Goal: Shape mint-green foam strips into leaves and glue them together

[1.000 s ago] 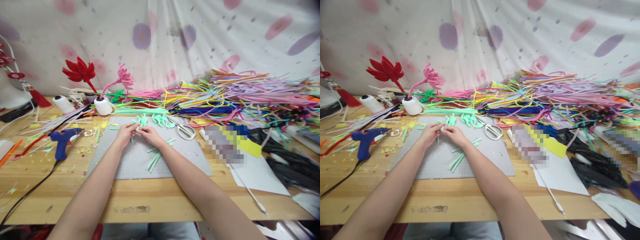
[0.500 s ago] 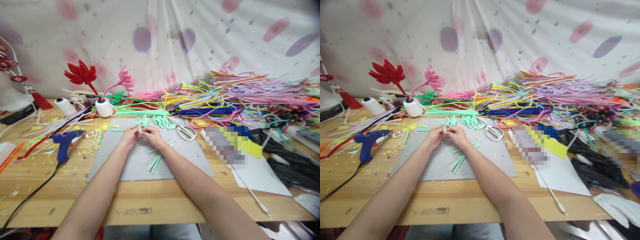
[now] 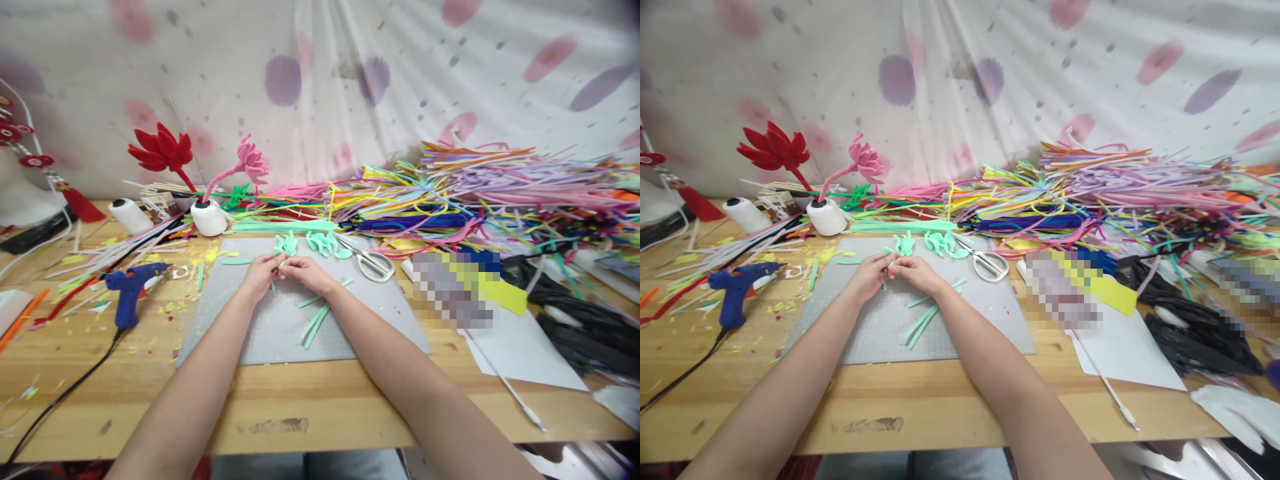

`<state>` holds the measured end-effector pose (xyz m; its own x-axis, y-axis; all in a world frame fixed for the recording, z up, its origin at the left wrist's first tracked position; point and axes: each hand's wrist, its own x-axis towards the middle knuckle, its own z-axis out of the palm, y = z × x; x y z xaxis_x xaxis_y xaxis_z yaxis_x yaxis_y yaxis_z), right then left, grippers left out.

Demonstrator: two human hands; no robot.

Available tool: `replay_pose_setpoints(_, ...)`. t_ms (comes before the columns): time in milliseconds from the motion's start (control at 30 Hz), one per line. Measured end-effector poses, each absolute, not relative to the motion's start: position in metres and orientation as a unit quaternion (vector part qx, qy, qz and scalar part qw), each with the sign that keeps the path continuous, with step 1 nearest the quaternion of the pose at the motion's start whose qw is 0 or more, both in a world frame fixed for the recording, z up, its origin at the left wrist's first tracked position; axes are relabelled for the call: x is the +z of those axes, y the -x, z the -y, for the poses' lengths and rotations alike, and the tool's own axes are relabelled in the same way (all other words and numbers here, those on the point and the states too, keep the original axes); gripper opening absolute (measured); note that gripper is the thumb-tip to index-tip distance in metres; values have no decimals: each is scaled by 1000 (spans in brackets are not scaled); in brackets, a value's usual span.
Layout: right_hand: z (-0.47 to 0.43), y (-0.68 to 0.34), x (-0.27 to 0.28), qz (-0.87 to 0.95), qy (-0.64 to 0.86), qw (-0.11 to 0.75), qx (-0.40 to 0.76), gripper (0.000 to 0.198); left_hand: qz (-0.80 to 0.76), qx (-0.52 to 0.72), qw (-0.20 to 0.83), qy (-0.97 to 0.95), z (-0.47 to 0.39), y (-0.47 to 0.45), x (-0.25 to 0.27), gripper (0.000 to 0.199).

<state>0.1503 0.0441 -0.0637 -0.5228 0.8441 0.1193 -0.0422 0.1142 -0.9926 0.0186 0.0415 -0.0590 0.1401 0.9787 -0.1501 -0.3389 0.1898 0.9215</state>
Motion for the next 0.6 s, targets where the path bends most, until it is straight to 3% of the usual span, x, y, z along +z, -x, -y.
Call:
replay_pose_setpoints(333,-44,-152,-64,617,319,375,615,33,-404,511,644,-400,-40,-19,-55,32)
replay_pose_setpoints(600,-49,-161,-66,651,312,324,612,30,-468,572,503,-448,-48,-3,-54,38)
